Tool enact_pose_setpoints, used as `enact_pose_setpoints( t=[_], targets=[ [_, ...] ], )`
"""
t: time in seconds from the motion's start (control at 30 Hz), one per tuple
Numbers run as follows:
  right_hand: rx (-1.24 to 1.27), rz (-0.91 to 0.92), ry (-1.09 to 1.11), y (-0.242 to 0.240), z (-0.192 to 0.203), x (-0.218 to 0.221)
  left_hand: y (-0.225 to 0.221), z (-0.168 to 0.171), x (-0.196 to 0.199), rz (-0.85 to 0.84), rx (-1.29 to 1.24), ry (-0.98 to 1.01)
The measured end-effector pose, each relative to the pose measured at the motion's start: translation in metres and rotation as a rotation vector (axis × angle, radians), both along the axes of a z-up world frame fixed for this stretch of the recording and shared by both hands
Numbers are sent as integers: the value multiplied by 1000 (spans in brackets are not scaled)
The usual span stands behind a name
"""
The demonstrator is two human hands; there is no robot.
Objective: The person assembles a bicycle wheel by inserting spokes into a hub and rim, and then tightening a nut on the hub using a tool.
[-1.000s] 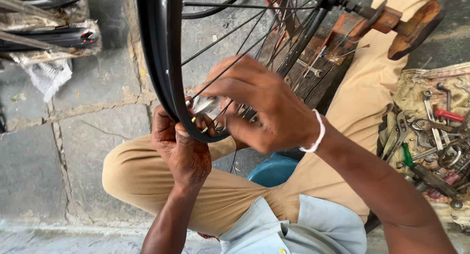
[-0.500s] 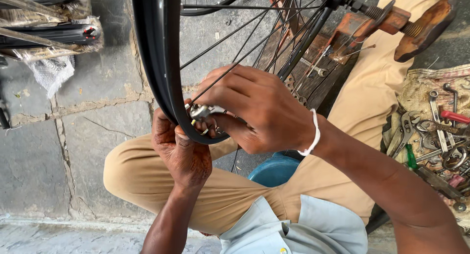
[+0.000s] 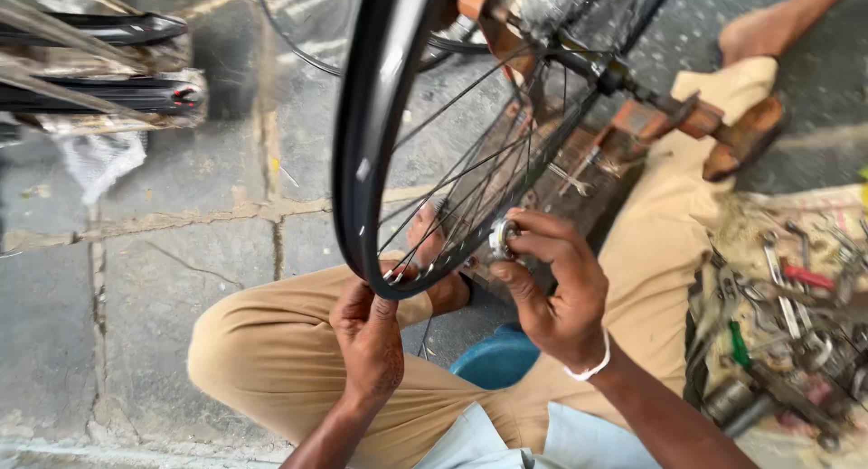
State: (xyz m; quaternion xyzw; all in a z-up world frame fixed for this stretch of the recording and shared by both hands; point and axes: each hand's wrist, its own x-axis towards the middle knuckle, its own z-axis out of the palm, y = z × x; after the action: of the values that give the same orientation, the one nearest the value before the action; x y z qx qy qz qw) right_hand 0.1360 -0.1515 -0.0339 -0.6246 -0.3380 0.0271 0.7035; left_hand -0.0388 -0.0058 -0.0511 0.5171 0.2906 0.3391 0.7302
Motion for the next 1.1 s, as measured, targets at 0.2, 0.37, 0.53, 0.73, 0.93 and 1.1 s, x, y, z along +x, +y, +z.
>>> enact_pose_setpoints(
  t=[0.2,0.37,0.53,0.73,0.93,1.1],
  targets=[
    [-71,-2,-429,-1,19,15,3,-8,3,-68,54,-72],
    [-215,8,-643,29,52,29,7,30,21,-71,189,-21],
    [-92,360,-398,30,88,46,26,95,49,-218,315,97],
    [-83,524,-260,39,108,60,25,107,74,-254,231,-116],
    [-25,513,-167,44,101,50,22,100,72,-197,142,-125],
    [-146,517,-193,46,102,53,22,93,65,-212,203,-132]
  ],
)
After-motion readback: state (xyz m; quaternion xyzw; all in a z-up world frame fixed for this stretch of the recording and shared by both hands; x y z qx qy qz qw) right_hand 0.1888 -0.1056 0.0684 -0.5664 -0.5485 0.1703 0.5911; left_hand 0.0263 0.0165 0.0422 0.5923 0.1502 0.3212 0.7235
